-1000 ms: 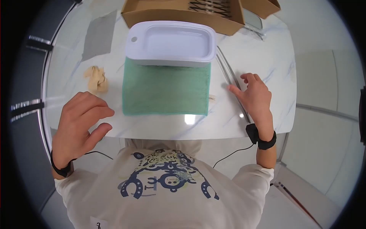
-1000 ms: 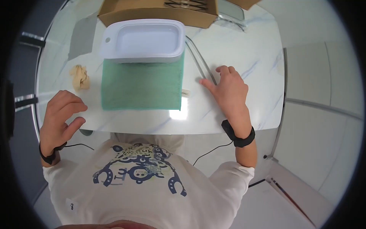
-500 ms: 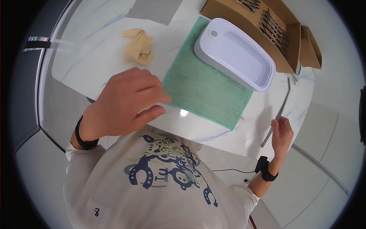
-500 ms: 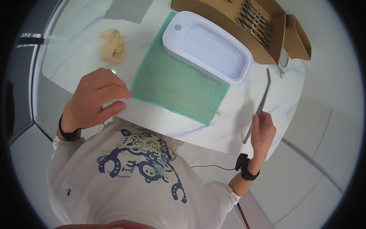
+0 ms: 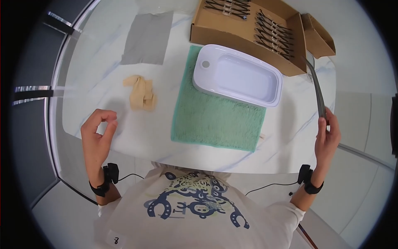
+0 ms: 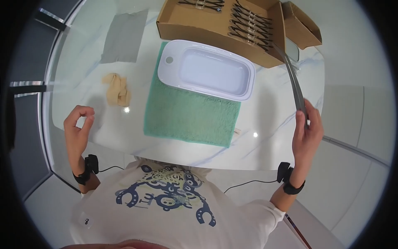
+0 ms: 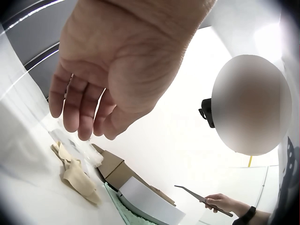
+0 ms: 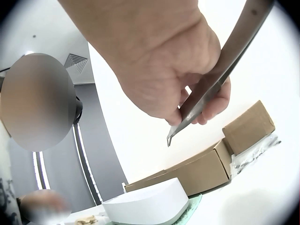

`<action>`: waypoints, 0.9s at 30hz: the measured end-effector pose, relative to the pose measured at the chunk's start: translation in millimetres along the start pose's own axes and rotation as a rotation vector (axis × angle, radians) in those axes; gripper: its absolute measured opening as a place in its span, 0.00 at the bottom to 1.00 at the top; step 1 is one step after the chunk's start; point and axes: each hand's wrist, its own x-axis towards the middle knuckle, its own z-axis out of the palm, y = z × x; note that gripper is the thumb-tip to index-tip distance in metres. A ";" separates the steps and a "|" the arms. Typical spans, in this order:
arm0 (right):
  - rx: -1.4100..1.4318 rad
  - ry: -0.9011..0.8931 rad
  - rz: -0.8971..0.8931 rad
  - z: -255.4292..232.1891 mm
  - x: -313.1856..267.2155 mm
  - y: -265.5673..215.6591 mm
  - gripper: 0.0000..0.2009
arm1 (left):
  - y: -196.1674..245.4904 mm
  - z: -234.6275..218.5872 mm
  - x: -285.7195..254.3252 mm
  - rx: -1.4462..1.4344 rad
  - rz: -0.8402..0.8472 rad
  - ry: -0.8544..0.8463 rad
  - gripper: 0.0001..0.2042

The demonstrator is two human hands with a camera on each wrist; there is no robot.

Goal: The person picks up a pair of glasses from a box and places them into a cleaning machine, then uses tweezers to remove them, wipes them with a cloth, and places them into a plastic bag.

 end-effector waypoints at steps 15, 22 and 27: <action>-0.066 -0.163 -0.426 71.1 131.4 -82.6 0.16 | 9.6 4.7 6.0 -0.062 0.065 -0.025 0.07; -0.205 -0.202 -0.435 106.2 161.1 -101.1 0.15 | 7.4 2.2 2.4 -0.084 0.053 -0.038 0.07; -0.287 -0.207 -0.411 113.7 167.9 -104.1 0.15 | 2.0 1.7 1.0 -0.095 0.048 -0.027 0.08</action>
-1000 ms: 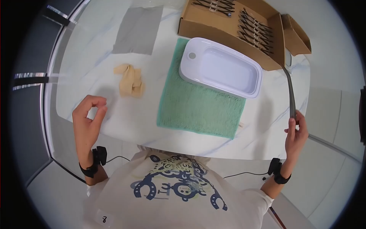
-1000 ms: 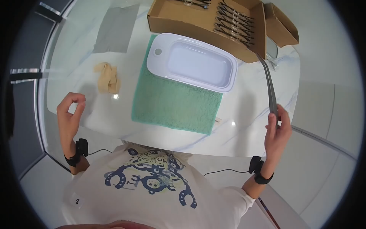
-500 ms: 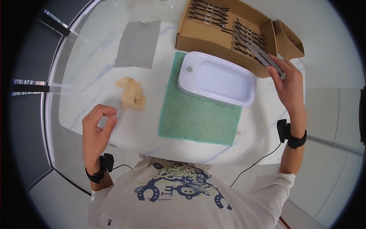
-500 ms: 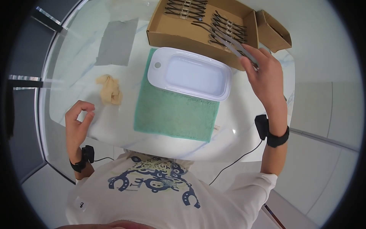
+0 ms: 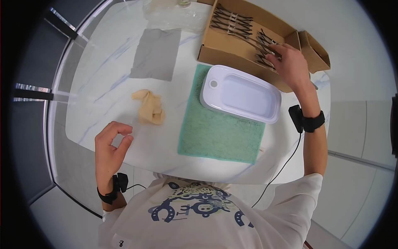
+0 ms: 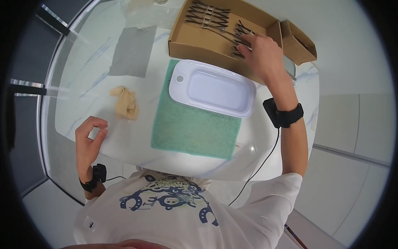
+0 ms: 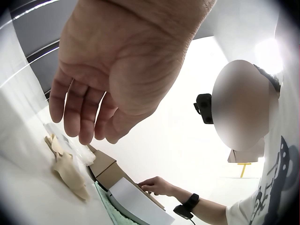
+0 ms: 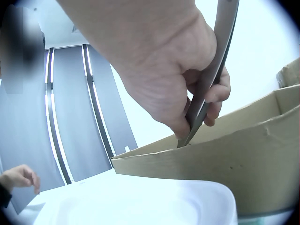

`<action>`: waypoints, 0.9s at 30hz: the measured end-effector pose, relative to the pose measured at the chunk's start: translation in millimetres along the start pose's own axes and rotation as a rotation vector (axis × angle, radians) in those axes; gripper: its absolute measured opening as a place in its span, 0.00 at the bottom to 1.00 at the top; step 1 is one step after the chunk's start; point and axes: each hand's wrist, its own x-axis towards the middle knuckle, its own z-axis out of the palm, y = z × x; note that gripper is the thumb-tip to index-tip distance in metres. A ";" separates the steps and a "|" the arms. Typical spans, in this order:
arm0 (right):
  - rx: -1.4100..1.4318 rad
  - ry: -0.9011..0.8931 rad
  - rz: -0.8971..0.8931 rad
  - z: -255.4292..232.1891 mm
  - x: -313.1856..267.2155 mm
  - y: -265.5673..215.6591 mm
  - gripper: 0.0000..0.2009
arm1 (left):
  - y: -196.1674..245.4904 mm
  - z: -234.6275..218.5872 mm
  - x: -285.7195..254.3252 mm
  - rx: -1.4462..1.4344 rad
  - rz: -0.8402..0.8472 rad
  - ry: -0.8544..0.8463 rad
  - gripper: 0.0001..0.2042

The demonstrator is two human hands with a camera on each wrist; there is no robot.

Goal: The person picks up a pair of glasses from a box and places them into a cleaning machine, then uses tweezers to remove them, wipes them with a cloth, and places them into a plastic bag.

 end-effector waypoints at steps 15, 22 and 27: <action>-0.094 0.030 -0.038 0.5 18.0 -12.6 0.14 | -11.7 1.0 1.3 -0.030 0.001 -0.015 0.09; -0.120 -0.008 -0.013 -3.3 23.8 -24.1 0.11 | -6.1 -6.4 -1.3 -0.074 -0.033 -0.012 0.09; -0.140 -0.040 0.042 0.1 22.4 -23.6 0.11 | -5.8 -8.1 -3.5 -0.060 -0.058 -0.002 0.09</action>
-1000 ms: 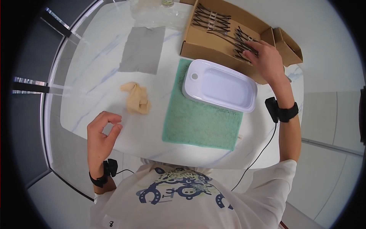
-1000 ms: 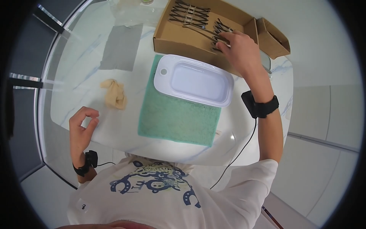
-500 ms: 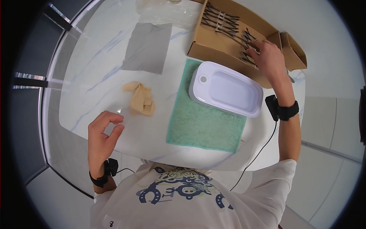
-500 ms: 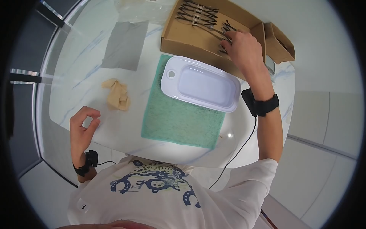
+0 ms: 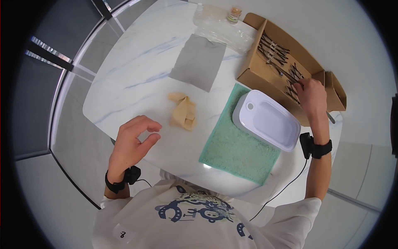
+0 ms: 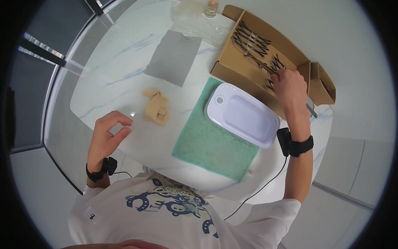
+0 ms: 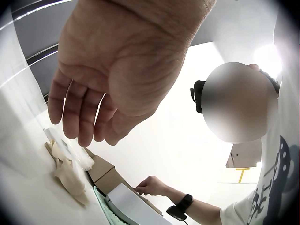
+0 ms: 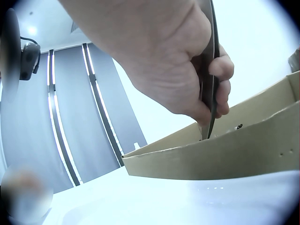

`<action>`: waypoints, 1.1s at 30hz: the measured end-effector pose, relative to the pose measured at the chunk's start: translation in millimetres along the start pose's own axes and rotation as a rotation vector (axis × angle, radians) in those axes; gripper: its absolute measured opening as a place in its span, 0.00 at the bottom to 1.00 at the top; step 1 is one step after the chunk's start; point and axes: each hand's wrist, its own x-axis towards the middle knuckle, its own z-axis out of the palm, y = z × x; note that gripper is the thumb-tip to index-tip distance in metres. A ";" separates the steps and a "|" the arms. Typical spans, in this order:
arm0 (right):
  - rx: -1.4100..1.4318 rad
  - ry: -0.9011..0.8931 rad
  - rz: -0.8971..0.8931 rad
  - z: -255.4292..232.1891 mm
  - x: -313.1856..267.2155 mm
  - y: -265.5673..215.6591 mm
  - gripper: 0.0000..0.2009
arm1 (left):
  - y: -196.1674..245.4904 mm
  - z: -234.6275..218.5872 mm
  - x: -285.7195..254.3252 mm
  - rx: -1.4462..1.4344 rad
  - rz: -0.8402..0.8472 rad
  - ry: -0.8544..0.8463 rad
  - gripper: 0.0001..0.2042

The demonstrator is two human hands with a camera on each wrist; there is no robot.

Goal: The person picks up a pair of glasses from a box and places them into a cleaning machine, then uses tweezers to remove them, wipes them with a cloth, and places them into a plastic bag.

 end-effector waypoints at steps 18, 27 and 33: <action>0.050 0.156 0.016 -36.3 -51.0 11.1 0.10 | 6.2 0.4 -4.8 0.055 0.090 0.020 0.09; 0.185 0.191 0.071 -89.4 -175.7 -3.8 0.09 | 20.0 6.0 -2.6 0.058 0.027 -0.018 0.08; 0.218 0.169 0.139 -102.8 -226.2 -5.6 0.10 | 34.3 20.5 2.4 0.049 0.077 -0.107 0.09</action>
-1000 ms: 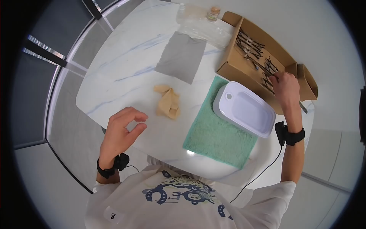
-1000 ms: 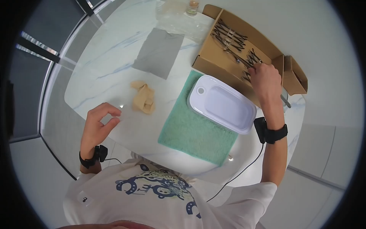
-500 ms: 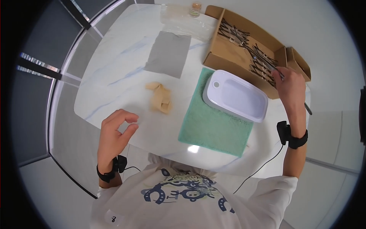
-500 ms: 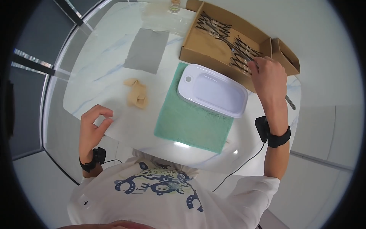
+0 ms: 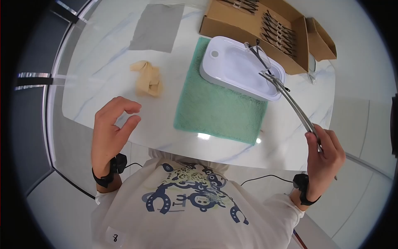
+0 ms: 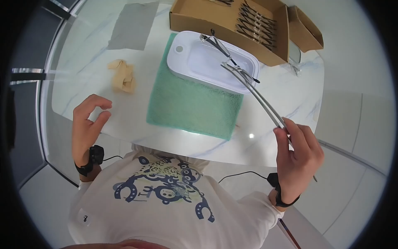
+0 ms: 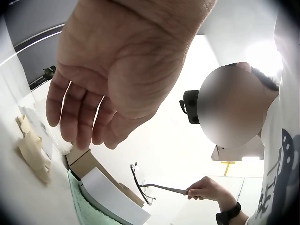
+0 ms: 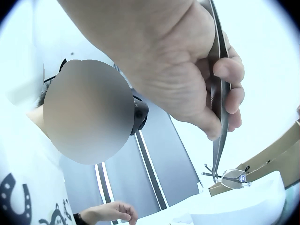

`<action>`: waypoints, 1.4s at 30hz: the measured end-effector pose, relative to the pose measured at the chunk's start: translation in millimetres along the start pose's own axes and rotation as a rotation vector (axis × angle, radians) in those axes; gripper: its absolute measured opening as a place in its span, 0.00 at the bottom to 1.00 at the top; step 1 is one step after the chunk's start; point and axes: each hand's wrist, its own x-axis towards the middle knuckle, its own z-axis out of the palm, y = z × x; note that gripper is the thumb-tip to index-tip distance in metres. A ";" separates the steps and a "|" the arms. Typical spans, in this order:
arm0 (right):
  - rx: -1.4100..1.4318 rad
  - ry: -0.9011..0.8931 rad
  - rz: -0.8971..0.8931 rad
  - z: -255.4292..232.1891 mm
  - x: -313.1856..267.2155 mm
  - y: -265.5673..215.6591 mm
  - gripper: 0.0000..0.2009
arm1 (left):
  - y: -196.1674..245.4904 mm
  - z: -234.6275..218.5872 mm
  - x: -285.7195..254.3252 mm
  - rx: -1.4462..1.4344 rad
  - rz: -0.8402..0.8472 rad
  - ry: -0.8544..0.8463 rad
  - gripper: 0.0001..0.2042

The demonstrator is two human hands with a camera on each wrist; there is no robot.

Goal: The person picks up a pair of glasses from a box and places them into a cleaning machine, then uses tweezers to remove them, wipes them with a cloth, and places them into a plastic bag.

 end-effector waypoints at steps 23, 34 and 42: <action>-0.100 -0.174 -0.162 50.9 10.2 23.7 0.13 | 38.4 27.3 -0.8 0.099 0.203 -0.171 0.11; -0.037 -0.088 -0.049 26.4 -7.6 29.2 0.17 | 63.2 26.0 36.5 0.396 0.479 -0.244 0.18; 0.051 -0.010 -0.014 21.4 -37.6 37.3 0.18 | 47.9 74.6 89.5 0.588 0.689 -0.172 0.22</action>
